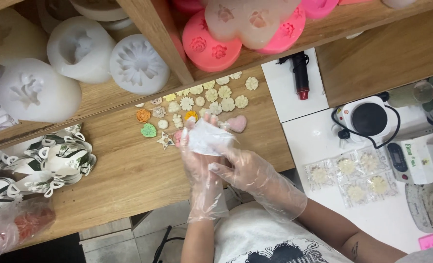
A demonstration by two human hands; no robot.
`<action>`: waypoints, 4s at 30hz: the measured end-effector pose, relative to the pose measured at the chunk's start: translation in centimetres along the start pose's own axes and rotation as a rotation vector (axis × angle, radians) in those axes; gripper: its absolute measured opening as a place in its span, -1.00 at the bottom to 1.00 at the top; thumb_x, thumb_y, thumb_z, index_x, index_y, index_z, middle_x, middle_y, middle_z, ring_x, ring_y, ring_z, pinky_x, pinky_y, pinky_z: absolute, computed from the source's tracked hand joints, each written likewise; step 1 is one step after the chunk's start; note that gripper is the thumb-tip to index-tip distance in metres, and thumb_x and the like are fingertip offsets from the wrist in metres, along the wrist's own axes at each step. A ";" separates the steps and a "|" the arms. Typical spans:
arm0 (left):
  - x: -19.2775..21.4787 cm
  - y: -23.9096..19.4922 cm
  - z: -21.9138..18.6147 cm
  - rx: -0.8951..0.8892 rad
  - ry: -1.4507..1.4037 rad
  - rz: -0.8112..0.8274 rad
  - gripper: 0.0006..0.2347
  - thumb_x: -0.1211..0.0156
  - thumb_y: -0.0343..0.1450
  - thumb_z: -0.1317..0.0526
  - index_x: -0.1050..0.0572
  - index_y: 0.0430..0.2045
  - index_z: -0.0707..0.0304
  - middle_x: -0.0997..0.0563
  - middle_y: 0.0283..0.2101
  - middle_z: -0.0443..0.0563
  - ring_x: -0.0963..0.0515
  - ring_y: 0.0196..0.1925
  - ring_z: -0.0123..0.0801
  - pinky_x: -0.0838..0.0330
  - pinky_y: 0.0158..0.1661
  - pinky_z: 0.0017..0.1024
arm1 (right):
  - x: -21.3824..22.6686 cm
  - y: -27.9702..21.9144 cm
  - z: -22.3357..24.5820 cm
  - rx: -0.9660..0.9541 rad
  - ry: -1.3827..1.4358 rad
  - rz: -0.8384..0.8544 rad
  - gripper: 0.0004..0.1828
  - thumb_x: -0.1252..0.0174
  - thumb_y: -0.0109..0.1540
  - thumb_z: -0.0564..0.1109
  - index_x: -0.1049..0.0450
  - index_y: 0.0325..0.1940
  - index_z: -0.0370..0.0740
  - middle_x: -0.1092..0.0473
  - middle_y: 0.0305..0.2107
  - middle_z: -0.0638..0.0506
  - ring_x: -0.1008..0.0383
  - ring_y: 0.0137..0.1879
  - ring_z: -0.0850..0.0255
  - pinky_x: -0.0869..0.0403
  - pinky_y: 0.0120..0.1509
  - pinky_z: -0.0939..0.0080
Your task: The person is packaging small decorative wax flower items into small plastic bags.
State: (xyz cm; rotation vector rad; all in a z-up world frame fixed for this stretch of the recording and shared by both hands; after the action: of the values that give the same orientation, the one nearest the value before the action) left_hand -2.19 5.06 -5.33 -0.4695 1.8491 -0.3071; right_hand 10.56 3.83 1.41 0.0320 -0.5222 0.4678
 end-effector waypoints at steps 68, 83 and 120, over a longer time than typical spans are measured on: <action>-1.4 0.1 -5.4 0.163 -0.394 0.326 -0.64 -0.05 0.53 -0.12 -0.48 0.05 0.06 -0.44 0.27 0.24 -0.43 0.29 0.01 -0.28 0.28 0.18 | -5.6 -1.4 1.0 -0.280 1.085 -0.514 -0.62 -0.25 0.26 -0.19 -0.36 0.12 -0.27 -0.52 -0.12 -0.09 -0.56 -0.16 0.26 -0.58 -0.22 0.24; -3.3 -1.6 -4.9 0.301 -0.528 0.334 -0.66 0.06 0.57 -0.08 -0.45 0.12 0.02 -0.40 0.34 0.21 -0.39 0.37 0.00 -0.08 0.38 0.25 | -6.4 -2.5 1.4 -0.124 0.750 -0.627 -0.47 -0.39 0.17 -0.27 -0.38 0.19 -0.29 -0.42 -0.27 0.08 -0.45 -0.13 0.37 -0.50 0.02 0.37; -4.8 -4.0 -5.4 0.263 0.429 0.385 -0.41 -0.24 0.44 -0.03 -0.31 0.27 0.43 -0.49 0.23 0.08 -0.53 0.26 -0.34 -0.44 0.29 -0.32 | -0.9 -0.7 -2.2 0.110 0.730 -0.727 -0.70 -0.35 0.24 -0.22 -0.34 -0.10 -0.19 -0.43 0.01 0.02 -0.47 0.10 0.34 -0.54 0.27 0.28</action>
State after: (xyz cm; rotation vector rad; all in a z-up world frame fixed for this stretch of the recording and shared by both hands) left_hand -5.34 3.66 2.19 0.1508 2.2235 -0.4012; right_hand 11.19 3.18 -0.91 0.1443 0.2467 -0.2177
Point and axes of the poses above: each hand's wrist, its own y-axis towards the middle knuckle, its own x-axis out of the back of the hand, z = x × y, the point moved 5 cm from there along y, towards the middle knuckle
